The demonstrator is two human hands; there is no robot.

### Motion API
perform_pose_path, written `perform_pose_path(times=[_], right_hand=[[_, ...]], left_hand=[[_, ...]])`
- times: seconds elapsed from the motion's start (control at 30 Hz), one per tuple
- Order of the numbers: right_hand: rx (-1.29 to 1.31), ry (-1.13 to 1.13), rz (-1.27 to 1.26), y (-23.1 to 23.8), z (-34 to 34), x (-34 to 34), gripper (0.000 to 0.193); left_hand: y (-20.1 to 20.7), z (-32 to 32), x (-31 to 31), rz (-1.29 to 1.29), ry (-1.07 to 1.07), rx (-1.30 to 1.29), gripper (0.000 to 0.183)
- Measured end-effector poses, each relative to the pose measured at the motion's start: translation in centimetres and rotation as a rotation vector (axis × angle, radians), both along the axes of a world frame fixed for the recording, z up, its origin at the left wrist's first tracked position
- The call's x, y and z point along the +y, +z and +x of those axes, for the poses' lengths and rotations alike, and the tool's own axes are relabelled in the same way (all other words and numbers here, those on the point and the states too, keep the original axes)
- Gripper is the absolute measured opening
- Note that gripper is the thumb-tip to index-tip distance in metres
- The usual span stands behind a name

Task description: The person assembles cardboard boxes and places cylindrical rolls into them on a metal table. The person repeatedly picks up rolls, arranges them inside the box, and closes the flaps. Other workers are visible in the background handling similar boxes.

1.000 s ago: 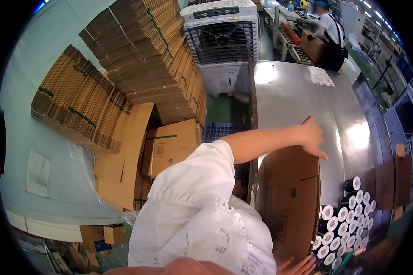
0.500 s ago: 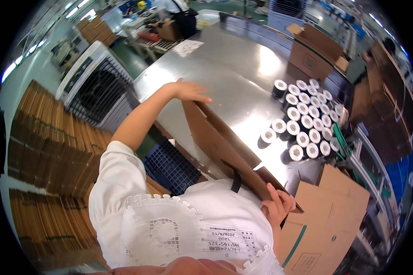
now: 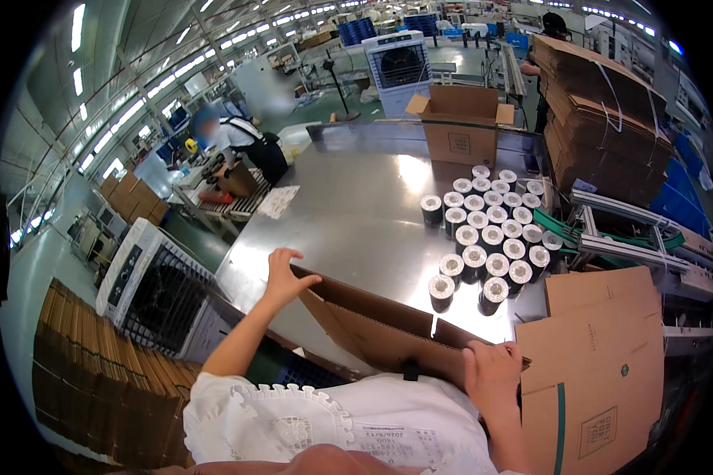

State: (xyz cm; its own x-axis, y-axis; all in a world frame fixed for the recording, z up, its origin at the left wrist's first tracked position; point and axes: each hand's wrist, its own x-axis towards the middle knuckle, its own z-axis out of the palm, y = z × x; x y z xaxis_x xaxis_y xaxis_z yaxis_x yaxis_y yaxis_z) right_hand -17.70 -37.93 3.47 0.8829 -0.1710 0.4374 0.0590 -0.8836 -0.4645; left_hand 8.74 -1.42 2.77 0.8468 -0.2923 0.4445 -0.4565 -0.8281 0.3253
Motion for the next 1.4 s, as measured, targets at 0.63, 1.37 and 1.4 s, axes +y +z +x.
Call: perform_pose_path(times=[0.63,1.37,1.4], right_hand=[[0.481,-0.02,-0.547,4.5,-1.3,-9.2,0.04],[1.089,0.315,0.667,-6.1,9.5,-6.7,0.044],[0.944,0.366,0.835,-6.7,9.2,-7.9,0.042]], left_hand=[[-0.9,-5.6,-5.3,-0.495,-0.496,-0.207,0.037],[3.9,-11.4,-12.6,0.532,-0.789,0.978,0.057],[3.6,-10.0,-13.0,0.554,-0.766,0.912,0.056]])
